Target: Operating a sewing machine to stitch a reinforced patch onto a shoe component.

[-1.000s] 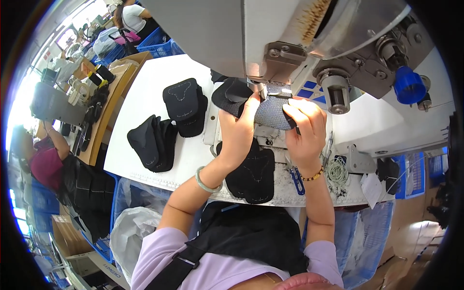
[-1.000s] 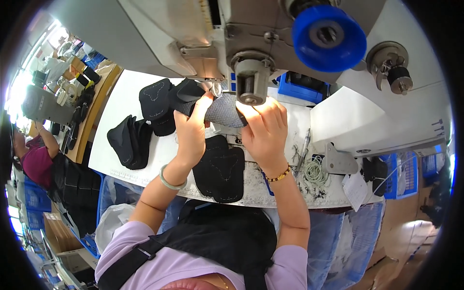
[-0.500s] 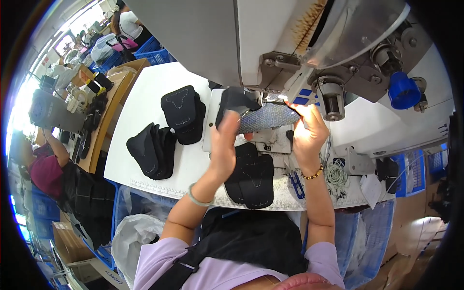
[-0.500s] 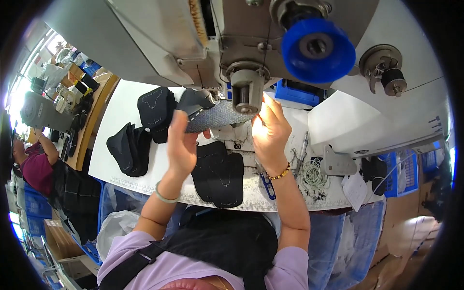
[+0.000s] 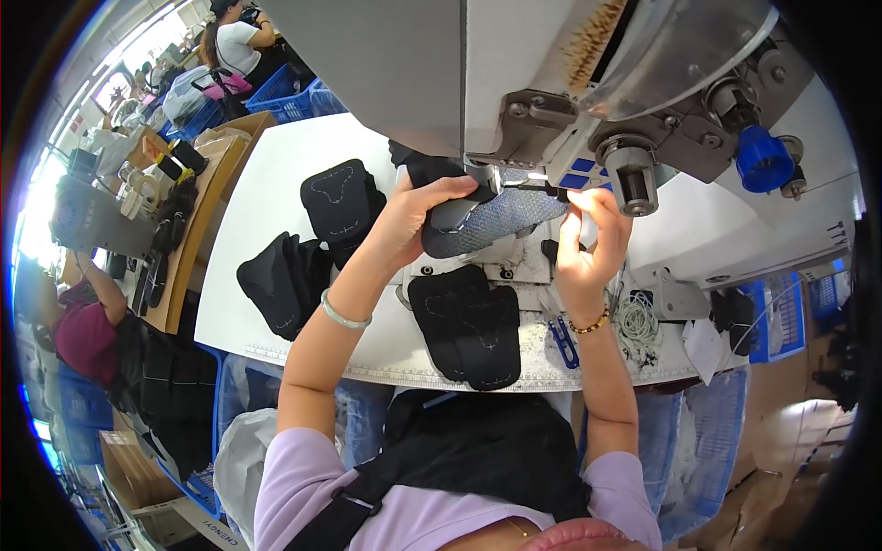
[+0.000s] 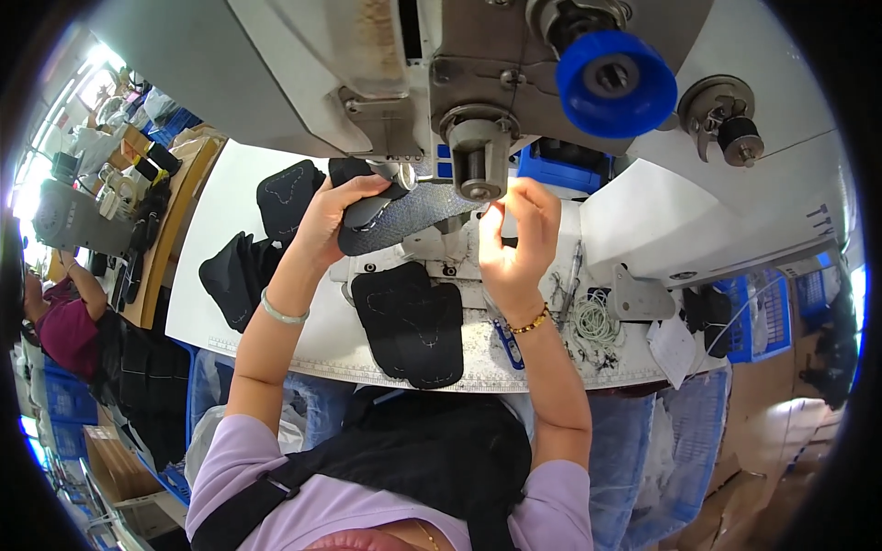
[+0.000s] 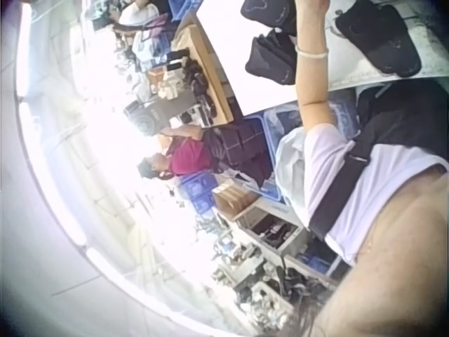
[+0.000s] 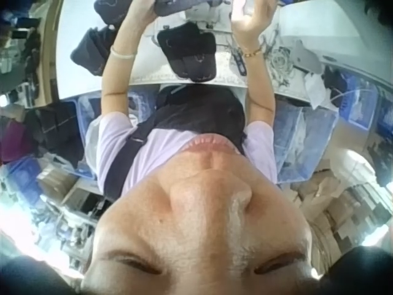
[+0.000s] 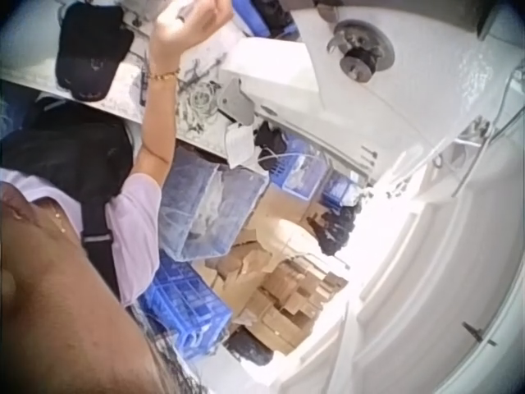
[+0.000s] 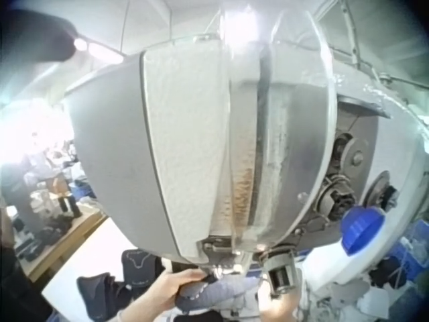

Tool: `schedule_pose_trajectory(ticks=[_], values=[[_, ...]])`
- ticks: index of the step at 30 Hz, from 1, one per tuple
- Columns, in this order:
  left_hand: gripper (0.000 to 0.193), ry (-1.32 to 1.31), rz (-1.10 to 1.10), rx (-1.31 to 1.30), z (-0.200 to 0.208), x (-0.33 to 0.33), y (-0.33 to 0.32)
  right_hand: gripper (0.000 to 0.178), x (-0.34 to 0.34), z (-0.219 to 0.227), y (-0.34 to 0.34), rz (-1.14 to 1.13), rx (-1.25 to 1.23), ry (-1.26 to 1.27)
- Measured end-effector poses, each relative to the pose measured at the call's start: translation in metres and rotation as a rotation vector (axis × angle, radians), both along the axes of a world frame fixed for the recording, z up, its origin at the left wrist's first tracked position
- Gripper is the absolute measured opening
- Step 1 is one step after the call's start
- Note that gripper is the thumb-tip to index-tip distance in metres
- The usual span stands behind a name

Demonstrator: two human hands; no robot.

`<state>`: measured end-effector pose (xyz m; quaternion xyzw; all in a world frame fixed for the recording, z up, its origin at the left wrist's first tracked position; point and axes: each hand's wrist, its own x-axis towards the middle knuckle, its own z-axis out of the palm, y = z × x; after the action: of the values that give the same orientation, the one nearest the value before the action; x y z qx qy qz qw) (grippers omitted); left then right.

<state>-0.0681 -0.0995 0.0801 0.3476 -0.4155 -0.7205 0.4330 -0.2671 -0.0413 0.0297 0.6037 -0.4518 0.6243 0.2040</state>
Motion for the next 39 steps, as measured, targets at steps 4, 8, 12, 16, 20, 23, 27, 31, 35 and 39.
schedule_pose_trajectory(ticks=[4, 8, 12, 16, 20, 23, 27, 31, 35, 39], values=[[0.035, 0.069, 0.013, -0.069, -0.007, -0.002, 0.013, 0.037, 0.007, 0.000, 0.009, 0.110, -0.039, 0.085], [0.016, 0.145, 0.132, -0.246, -0.009, -0.013, 0.030, 0.035, 0.016, -0.003, 0.010, 0.050, -0.091, 0.296], [0.005, 0.110, 0.309, -0.402, -0.010, -0.030, 0.041, 0.040, 0.020, -0.006, 0.011, 0.109, -0.069, 0.341], [0.008, 0.081, 0.471, -0.489, -0.020, -0.043, 0.049, 0.040, 0.021, -0.007, 0.007, 0.138, -0.064, 0.322], [0.006, 0.095, 0.637, -0.579, -0.027, -0.058, 0.055, 0.037, 0.021, -0.004, 0.007, 0.193, -0.058, 0.268], [0.005, 0.109, 0.699, -0.600, -0.029, -0.066, 0.058, 0.036, 0.017, 0.000, 0.006, 0.227, -0.041, 0.256], [0.012, -0.066, 0.570, -0.574, -0.027, -0.045, 0.064, 0.034, 0.010, 0.009, 0.005, 0.242, -0.050, 0.302], [0.028, -0.364, 0.918, -1.384, -0.053, 0.005, 0.042, 0.028, 0.009, 0.014, 0.008, 0.239, -0.025, 0.308], [0.055, -0.794, 0.605, -1.881, -0.045, 0.011, 0.030, 0.027, 0.009, 0.010, 0.006, 0.256, -0.022, 0.300], [0.068, -0.644, 0.494, -1.801, -0.040, 0.005, 0.024, 0.026, 0.010, 0.011, 0.006, 0.243, -0.021, 0.308]])
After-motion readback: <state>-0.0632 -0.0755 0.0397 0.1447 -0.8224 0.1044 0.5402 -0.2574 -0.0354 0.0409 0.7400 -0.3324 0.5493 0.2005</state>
